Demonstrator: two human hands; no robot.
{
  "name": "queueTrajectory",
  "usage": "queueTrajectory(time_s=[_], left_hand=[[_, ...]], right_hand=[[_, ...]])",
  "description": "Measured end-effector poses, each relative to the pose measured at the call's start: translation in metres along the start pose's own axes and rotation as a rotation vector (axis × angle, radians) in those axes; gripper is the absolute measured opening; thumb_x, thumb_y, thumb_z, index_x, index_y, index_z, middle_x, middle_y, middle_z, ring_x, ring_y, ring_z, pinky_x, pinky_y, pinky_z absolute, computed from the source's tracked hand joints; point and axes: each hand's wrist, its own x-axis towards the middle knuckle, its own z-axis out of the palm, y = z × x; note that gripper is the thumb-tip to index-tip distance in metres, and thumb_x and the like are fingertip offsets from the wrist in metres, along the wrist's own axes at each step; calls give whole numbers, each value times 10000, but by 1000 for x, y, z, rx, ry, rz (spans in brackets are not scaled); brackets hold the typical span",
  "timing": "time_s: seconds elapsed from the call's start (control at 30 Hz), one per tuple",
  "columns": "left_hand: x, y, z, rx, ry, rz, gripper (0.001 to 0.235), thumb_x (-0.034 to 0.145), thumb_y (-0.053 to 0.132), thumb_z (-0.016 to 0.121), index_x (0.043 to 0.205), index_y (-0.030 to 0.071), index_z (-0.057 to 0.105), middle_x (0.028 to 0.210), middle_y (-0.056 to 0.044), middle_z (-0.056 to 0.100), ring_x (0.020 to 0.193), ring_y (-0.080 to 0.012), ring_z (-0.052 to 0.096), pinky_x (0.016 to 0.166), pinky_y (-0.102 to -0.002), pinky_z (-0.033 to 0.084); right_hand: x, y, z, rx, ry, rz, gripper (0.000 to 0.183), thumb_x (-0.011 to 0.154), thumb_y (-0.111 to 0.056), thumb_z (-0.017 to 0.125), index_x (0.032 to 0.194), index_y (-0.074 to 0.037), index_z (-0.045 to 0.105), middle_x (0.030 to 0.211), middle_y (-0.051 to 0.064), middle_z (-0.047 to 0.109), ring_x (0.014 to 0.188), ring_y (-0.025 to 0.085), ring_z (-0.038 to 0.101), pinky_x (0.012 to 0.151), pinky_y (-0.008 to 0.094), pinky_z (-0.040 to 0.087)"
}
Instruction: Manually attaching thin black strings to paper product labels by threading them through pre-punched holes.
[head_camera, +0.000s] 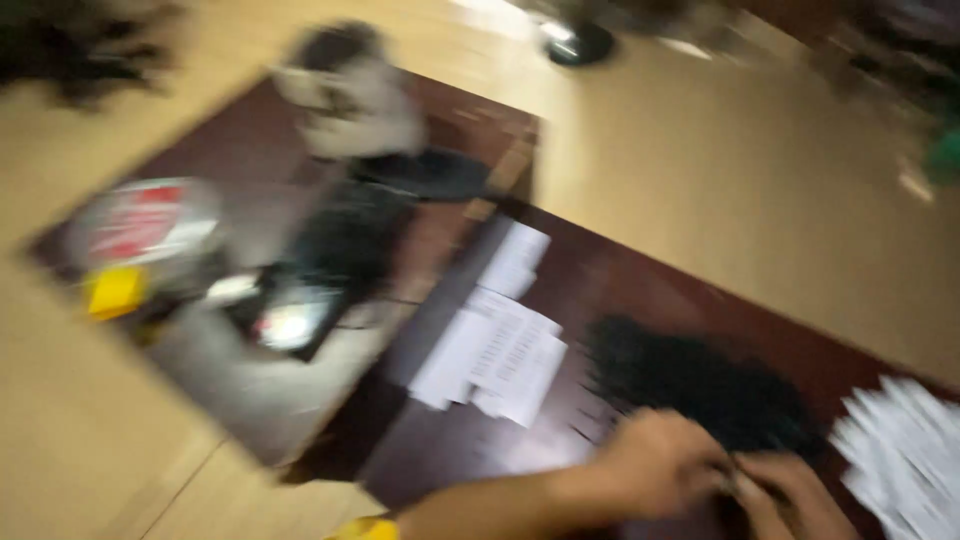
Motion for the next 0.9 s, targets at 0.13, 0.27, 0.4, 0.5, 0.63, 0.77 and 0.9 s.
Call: queueTrajectory(time_s=[0.13,0.27,0.4,0.5,0.63,0.77,0.9], left_hand=[[5,9,-27,-19,-181,-199,348,946,372,522,1121,191,762,1112,-69,793,1097,-331,744,869,-486,562],[1,4,-17,-91,160,-22,157,961,246,625,968,117,715,954,-110,742,884,-370,694,768,-493,513],[7,4,-23,-89,283,15,88,954,174,670,919,97,695,866,-100,711,800,-342,652,733,-470,486],[9,6,-30,-111,282,-36,85,952,171,671,886,118,680,821,-82,685,778,-321,642,713,-456,471],[11,0,-26,-132,305,-86,128,945,195,667,838,126,657,780,-56,677,761,-293,634,699,-431,462],[12,1,-21,-104,275,-188,133,930,238,665,824,156,670,775,-36,683,770,-271,653,711,-415,475],[11,4,-26,-73,239,-146,106,924,198,645,832,156,678,804,-23,682,792,-289,630,714,-438,466]], right_hand=[[14,184,15,-167,-290,223,357,716,-208,845,1044,-78,903,1120,105,855,1152,195,755,1075,316,540],[0,38,13,76,80,157,115,917,-65,700,1017,-51,755,840,97,739,706,144,665,665,245,533],[9,25,1,-55,57,-32,115,903,-67,649,944,-98,752,853,2,732,659,88,686,694,204,519],[10,9,-7,-128,58,314,139,903,-190,664,983,-158,773,712,15,836,686,115,784,760,249,562],[19,-15,-12,-62,150,450,156,878,-110,703,949,-83,839,684,69,798,636,141,728,698,247,532],[16,-1,-20,115,39,51,218,932,-119,622,1010,-73,820,823,32,743,676,119,677,666,233,536],[21,-23,-25,92,-89,294,357,956,-244,574,1112,-93,857,870,33,729,729,157,692,682,302,542]])
